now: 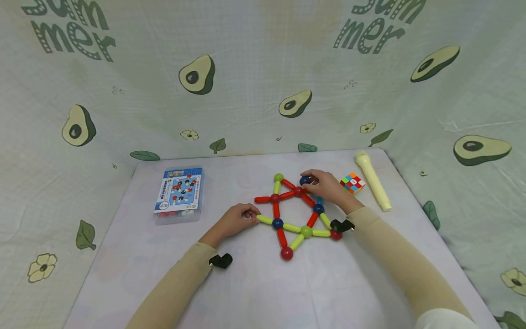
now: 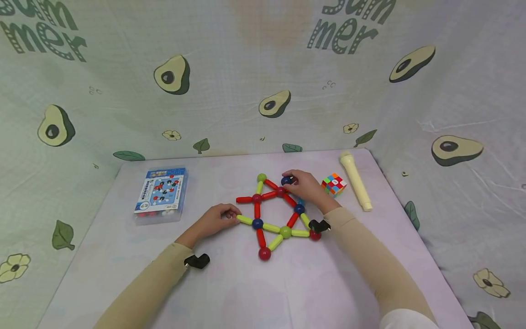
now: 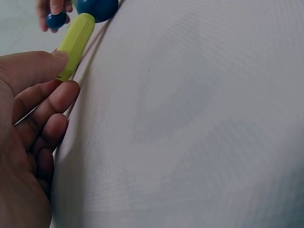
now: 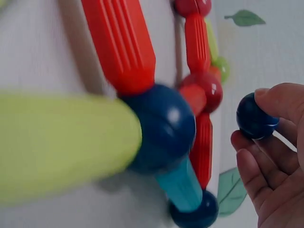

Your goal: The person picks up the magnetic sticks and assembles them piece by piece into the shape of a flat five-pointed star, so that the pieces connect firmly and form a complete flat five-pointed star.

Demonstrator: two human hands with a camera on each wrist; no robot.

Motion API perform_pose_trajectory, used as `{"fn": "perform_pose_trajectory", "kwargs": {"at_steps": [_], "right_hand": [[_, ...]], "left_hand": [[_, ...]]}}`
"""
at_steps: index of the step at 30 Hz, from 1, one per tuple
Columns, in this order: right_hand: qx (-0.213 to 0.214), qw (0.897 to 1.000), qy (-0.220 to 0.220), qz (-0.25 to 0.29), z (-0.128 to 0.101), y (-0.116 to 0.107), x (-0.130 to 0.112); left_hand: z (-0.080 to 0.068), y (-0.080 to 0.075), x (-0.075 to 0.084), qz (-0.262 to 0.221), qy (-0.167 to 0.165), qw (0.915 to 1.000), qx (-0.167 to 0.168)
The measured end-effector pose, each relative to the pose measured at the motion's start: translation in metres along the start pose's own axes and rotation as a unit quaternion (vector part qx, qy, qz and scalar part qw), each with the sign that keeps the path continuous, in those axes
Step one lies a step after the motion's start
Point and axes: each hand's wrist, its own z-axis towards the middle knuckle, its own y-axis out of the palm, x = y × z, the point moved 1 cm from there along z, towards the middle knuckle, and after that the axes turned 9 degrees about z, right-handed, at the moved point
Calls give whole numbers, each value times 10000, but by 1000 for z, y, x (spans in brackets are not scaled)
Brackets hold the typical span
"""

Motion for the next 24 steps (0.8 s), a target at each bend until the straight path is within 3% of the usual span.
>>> {"fn": "perform_pose_trajectory", "kwargs": {"at_steps": [10, 19, 24], "right_hand": [[-414, 9988, -235, -75, -2, 30, -28], [-726, 9955, -548, 271, 7, 57, -47], [-963, 9927, -667, 272, 15, 72, -57]], "left_hand": [[-2, 1, -2, -86, 27, 9999, 47], [-2, -1, -3, -144, 59, 9999, 67], [0, -4, -5, -435, -25, 9986, 304]]}}
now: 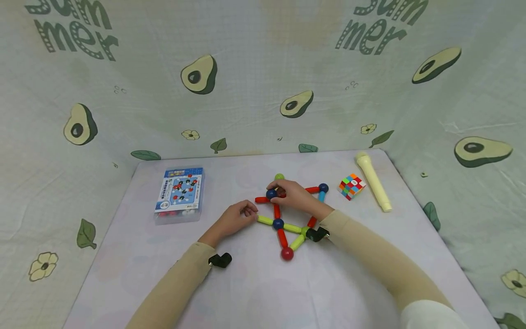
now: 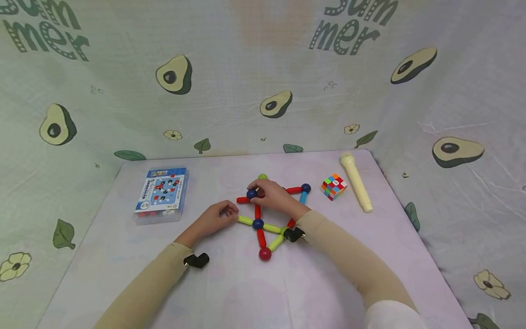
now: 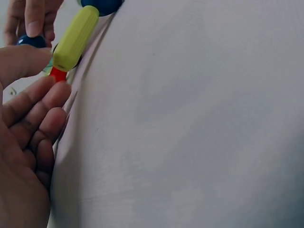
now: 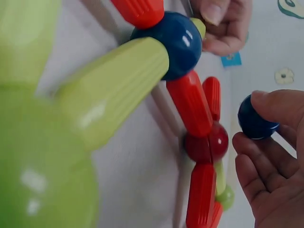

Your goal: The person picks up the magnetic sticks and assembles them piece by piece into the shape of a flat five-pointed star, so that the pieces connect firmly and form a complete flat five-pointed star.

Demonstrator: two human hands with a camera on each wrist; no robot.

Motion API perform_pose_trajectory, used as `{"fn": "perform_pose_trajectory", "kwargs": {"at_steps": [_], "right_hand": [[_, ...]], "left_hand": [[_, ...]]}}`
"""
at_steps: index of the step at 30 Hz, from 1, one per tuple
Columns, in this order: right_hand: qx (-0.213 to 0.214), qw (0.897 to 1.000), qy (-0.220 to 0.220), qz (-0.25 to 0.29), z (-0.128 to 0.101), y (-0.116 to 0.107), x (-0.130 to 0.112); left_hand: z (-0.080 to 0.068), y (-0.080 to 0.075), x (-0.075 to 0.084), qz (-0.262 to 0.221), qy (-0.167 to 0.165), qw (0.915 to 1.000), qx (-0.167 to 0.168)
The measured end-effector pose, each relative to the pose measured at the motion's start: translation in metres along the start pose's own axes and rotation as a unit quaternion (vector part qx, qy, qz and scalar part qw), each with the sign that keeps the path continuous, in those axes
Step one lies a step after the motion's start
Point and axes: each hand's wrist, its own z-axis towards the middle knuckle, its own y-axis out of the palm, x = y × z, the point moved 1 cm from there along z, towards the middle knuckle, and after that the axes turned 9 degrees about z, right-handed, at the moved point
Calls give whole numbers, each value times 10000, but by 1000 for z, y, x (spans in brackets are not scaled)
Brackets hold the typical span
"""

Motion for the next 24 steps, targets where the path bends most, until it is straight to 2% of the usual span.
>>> {"fn": "perform_pose_trajectory", "kwargs": {"at_steps": [7, 13, 18, 24], "right_hand": [[-128, 9996, -104, -246, 14, 16, -9], [-240, 9993, -188, -214, 21, 25, -14], [-219, 9992, 7, -324, 27, 32, -15], [-267, 9990, 142, -330, 30, 38, -16]], "left_hand": [[6, -5, -7, -96, -334, 9963, 792], [7, -7, -3, -182, -393, 9948, 916], [7, -4, 0, -135, -578, 9926, 1055], [7, -1, 2, -294, -660, 9888, 1303]]}}
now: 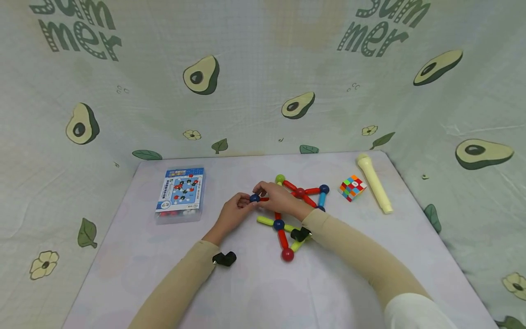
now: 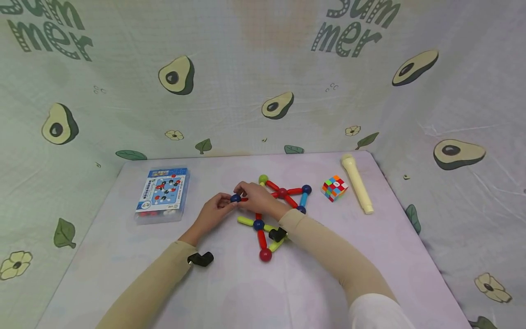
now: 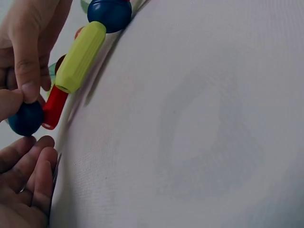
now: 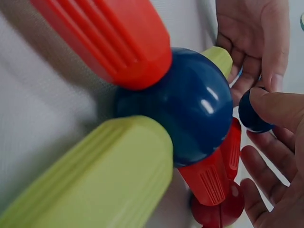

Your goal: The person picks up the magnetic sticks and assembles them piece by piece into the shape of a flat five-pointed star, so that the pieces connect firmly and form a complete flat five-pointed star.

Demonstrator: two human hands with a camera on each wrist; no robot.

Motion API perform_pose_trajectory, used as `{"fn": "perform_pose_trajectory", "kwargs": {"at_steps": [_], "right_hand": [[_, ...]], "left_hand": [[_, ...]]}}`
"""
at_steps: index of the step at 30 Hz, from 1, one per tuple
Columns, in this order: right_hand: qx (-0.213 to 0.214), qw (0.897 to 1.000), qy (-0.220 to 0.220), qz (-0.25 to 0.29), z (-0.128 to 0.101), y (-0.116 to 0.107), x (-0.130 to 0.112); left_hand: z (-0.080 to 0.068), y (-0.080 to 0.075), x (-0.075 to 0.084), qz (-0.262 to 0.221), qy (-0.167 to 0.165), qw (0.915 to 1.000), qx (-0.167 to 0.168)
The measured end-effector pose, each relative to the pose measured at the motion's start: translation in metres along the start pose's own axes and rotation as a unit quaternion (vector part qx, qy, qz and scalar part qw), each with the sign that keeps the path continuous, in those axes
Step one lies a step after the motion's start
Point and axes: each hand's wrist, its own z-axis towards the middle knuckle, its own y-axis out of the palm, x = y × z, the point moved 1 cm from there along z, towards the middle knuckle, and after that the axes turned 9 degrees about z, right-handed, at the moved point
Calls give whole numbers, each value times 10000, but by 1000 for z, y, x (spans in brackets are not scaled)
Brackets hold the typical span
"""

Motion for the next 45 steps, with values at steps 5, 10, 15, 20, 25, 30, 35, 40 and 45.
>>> {"fn": "perform_pose_trajectory", "kwargs": {"at_steps": [5, 10, 15, 20, 25, 30, 35, 40, 45], "right_hand": [[-77, 9999, -38, -69, -1, 1, 0], [-29, 9997, 60, -225, -2, -2, 5], [-12, 9987, 220, -460, -3, -6, 11], [-36, 9960, 180, -872, -2, -6, 14], [-9, 9939, 181, -1084, -2, -5, 13], [210, 9925, -65, -1204, -13, -5, 4], [406, 9891, -76, -1414, -42, -3, -7], [114, 9870, 434, -1541, -67, 5, -9], [25, 9857, 626, -1562, -77, 9, -8]], "left_hand": [[0, 3, 0, -99, -47, 9998, 142], [0, 2, -2, 237, -129, 9990, 367], [3, -1, -6, 748, -141, 9960, 458], [7, -3, -6, 902, 44, 9954, 321], [6, -3, -3, 944, 204, 9950, 268], [5, -3, -5, 940, 281, 9949, 239], [4, -5, -8, 941, 470, 9945, 8], [0, -10, -8, 866, 393, 9951, -258], [-4, -12, -8, 750, 391, 9956, -411]]}}
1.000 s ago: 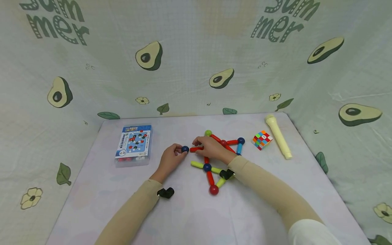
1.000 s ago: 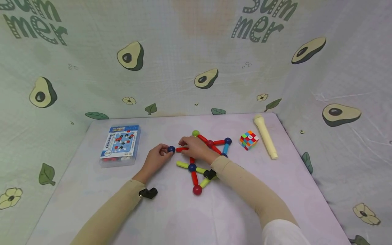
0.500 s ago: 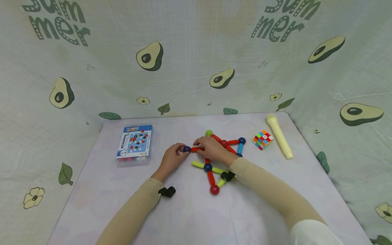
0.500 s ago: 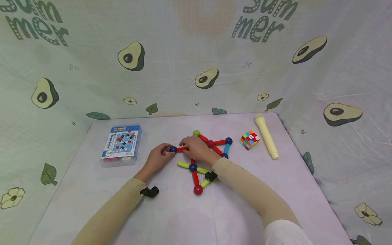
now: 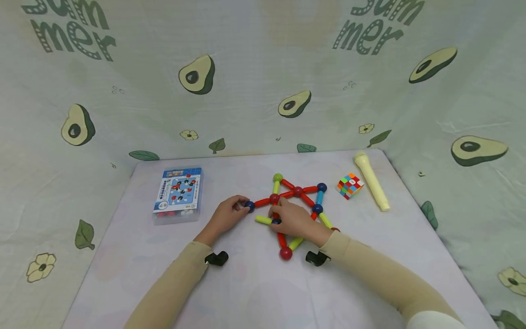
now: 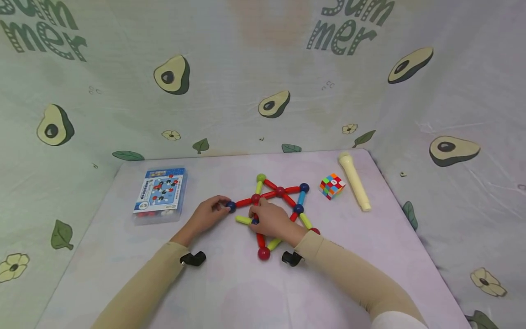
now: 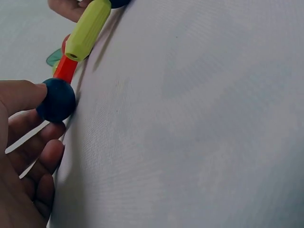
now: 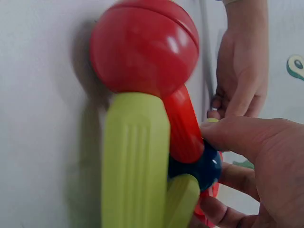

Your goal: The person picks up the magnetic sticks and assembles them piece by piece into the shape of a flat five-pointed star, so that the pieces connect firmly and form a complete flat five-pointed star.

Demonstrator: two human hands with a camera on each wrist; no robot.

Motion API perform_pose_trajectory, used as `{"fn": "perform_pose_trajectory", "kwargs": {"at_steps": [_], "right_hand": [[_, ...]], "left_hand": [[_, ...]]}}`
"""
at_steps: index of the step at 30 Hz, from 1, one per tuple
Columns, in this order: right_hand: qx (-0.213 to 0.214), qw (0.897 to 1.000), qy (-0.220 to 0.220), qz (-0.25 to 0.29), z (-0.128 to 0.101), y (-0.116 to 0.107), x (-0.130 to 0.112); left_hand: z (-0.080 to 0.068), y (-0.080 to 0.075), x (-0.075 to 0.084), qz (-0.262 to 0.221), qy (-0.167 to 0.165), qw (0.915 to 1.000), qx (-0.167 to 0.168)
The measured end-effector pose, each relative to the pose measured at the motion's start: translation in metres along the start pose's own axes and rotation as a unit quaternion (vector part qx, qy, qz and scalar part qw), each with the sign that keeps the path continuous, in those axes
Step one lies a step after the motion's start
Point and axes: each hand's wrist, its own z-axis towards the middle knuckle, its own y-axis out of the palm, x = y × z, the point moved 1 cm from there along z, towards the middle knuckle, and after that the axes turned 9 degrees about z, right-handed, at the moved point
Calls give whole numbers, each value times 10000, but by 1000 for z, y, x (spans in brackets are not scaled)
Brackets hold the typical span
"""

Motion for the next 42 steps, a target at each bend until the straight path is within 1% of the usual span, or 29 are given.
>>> {"fn": "perform_pose_trajectory", "kwargs": {"at_steps": [4, 11, 16, 23, 27, 30, 33, 36, 38, 40, 42], "right_hand": [[122, 9999, 75, -22, 0, 6, -1], [425, 9990, 149, 79, 2, 13, -5], [539, 9984, 156, 57, 1, 15, -7], [753, 9970, 89, -154, 3, 19, -9], [701, 9975, 35, -94, 2, 19, -10], [603, 9981, 43, 103, -2, 15, -8], [580, 9975, 166, 364, -10, 8, 0], [771, 9950, 263, 582, -21, -2, 14], [992, 9924, 305, 665, -29, -13, 26], [1251, 9894, 389, 632, -36, -22, 41], [1441, 9855, 667, 597, -42, -31, 55]], "left_hand": [[-1, -1, 2, -80, -64, 9998, -147], [-4, 1, 4, 5, -115, 9994, -323], [-5, 3, 4, 9, -126, 9996, -262], [-4, 2, 4, 1, -101, 9997, -206], [-5, 3, 3, -47, -121, 9996, -241], [-5, 3, 3, -62, -135, 9996, -248], [-6, 5, 3, -36, -165, 9996, -239], [-6, 6, 3, 42, -97, 9998, -167], [-6, 7, 3, 84, 2, 10000, -21], [-5, 6, 5, 162, 48, 9997, 181], [-3, 6, 6, 240, 5, 9989, 415]]}}
